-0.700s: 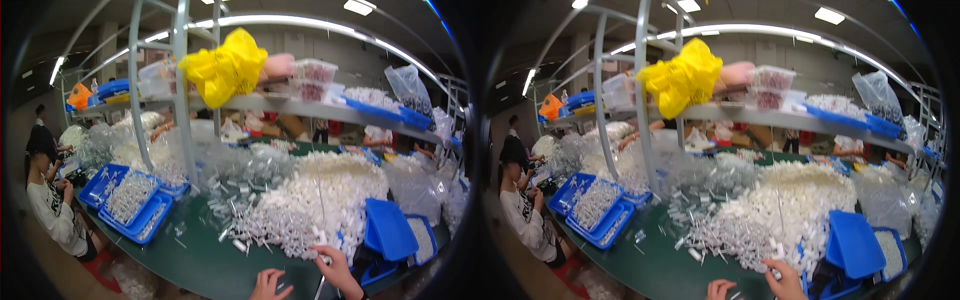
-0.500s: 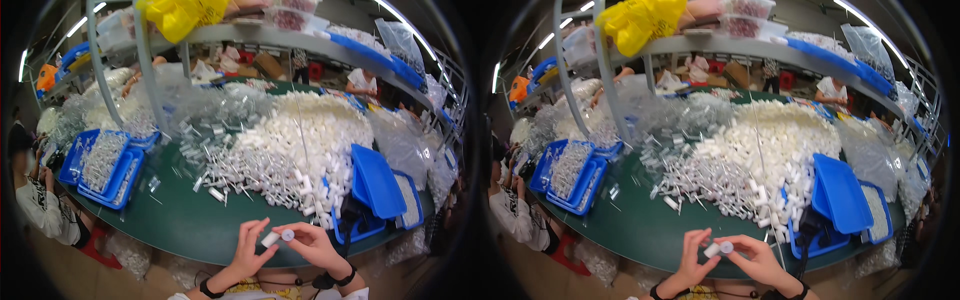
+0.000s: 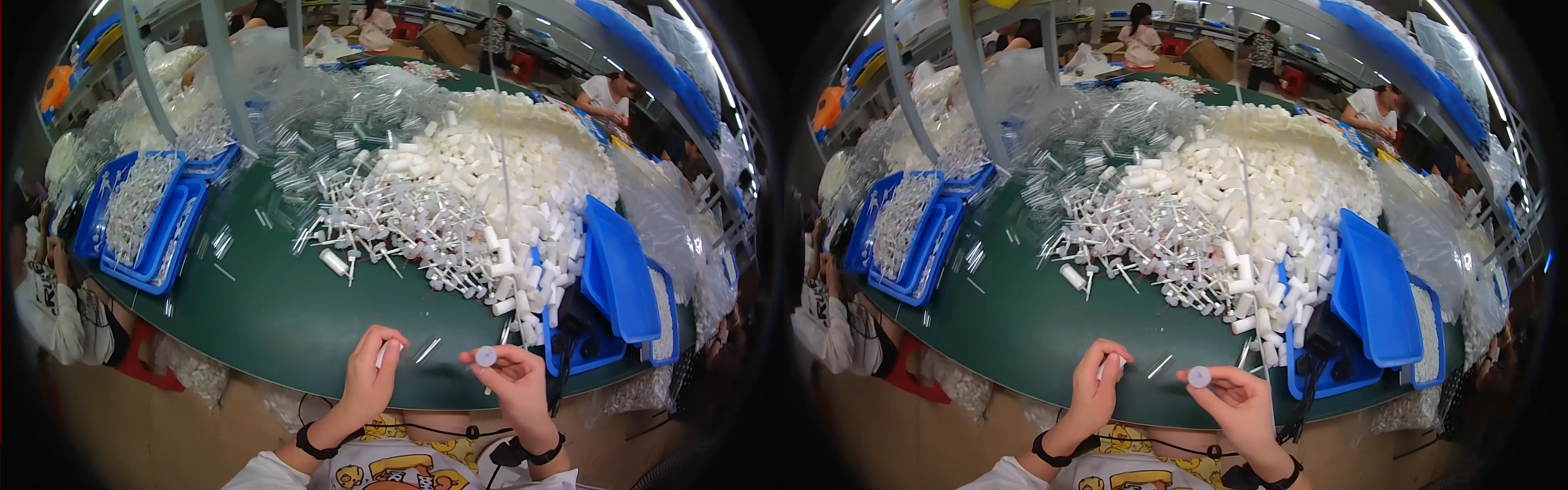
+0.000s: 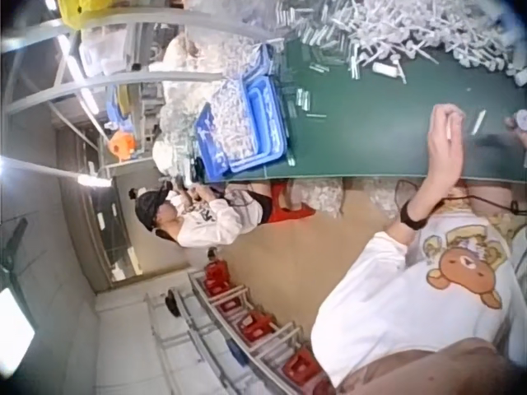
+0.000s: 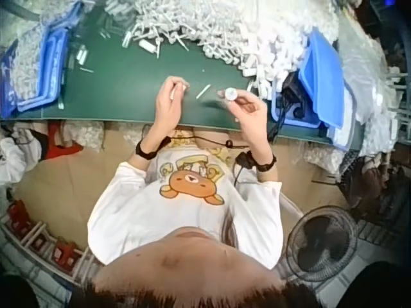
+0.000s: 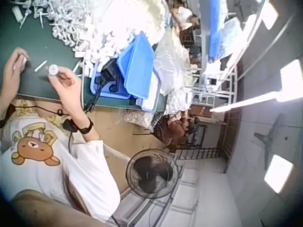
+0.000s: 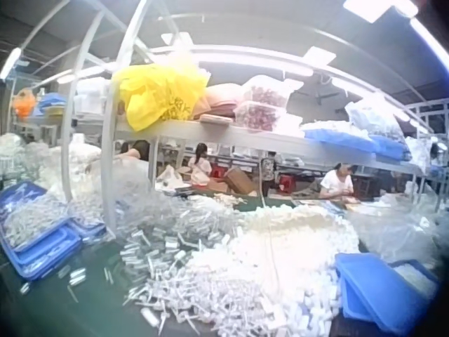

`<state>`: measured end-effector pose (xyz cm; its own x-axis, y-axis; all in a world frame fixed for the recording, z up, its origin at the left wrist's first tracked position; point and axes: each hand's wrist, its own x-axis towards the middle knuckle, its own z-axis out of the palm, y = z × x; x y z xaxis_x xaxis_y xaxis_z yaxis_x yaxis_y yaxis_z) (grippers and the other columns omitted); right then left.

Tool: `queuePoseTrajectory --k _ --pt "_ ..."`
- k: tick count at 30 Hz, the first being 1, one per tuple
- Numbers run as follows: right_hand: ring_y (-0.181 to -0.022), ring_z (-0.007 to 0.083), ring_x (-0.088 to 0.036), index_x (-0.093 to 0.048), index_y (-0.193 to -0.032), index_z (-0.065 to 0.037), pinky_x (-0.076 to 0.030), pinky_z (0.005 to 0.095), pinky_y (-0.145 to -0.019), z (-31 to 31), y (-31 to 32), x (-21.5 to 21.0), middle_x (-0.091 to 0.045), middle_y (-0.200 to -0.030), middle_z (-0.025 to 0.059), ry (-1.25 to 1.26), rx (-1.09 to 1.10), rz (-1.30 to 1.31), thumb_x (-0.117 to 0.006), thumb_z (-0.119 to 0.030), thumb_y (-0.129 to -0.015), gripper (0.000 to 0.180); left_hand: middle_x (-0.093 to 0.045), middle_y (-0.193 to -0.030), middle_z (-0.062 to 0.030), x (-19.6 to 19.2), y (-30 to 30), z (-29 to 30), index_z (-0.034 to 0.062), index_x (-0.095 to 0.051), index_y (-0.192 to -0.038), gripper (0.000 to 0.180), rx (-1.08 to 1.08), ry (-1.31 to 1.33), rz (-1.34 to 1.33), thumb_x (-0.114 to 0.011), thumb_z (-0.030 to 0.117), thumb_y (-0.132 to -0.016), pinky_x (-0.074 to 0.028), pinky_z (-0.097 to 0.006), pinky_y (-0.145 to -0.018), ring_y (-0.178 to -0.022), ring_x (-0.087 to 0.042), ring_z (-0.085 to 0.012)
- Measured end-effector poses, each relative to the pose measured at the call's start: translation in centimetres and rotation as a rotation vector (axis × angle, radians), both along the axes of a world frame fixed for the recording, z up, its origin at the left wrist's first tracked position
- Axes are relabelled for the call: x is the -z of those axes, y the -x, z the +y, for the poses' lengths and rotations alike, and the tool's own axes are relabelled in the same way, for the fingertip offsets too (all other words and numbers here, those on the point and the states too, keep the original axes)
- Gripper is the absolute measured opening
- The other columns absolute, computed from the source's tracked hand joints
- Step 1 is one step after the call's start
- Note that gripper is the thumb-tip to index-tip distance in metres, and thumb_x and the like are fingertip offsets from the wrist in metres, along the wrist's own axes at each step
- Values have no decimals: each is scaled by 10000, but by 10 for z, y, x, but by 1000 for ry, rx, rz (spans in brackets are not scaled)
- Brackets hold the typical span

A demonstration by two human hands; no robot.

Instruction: The person repeatedly picks small white cylindrical components and clear plastic tubes from a table, inserts the tubes into the cylinders, and places the assembled units back on the table. The process is continuous and repetitive throughout the clip.

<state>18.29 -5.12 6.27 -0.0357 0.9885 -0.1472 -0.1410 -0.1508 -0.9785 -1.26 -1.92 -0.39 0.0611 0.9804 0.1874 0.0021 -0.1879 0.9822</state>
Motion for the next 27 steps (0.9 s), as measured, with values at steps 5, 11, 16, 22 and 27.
queuePoseTrajectory --k 5,11,16,22,27 --pt "-847 181 -635 -471 -1231 42 -487 240 -731 -2 -3 6 -641 -934 107 97 -45 222 -610 96 -781 474 -475 -910 -19 4 10 5 39 -503 -1048 140 91 341 -427 -446 49 -921 -390 -238 -708 -778 -452 -109" --pt "-762 133 -567 -435 -1260 39 -449 236 -680 6 -3 17 -600 -969 143 175 -232 441 -563 37 -841 439 -493 -1070 -72 -6 23 11 15 -454 -1185 251 234 420 -785 -455 82 -943 -423 -262 -832 -923 -502 -143" --pt "-752 179 -574 -418 -1256 54 -466 280 -724 12 10 5 -598 -996 211 163 -241 459 -457 -104 -937 358 -478 -1173 -112 -22 15 13 20 -377 -1250 315 205 361 -923 -444 79 -947 -418 -311 -956 -1100 -509 -223" --pt "-844 236 -612 -426 -1229 65 -490 333 -777 15 17 4 -589 -1052 260 81 -269 349 -422 -111 -955 326 -506 -1163 -108 -9 17 12 41 -420 -1163 235 316 348 -817 -468 112 -944 -415 -315 -924 -1052 -514 -207" --pt "-859 214 -611 -478 -1182 61 -488 312 -777 17 20 12 -600 -1042 222 -116 -173 150 -466 -46 -926 277 -551 -1152 -116 -8 16 7 55 -442 -1180 277 303 405 -744 -514 163 -935 -399 -263 -798 -1010 -502 -127"
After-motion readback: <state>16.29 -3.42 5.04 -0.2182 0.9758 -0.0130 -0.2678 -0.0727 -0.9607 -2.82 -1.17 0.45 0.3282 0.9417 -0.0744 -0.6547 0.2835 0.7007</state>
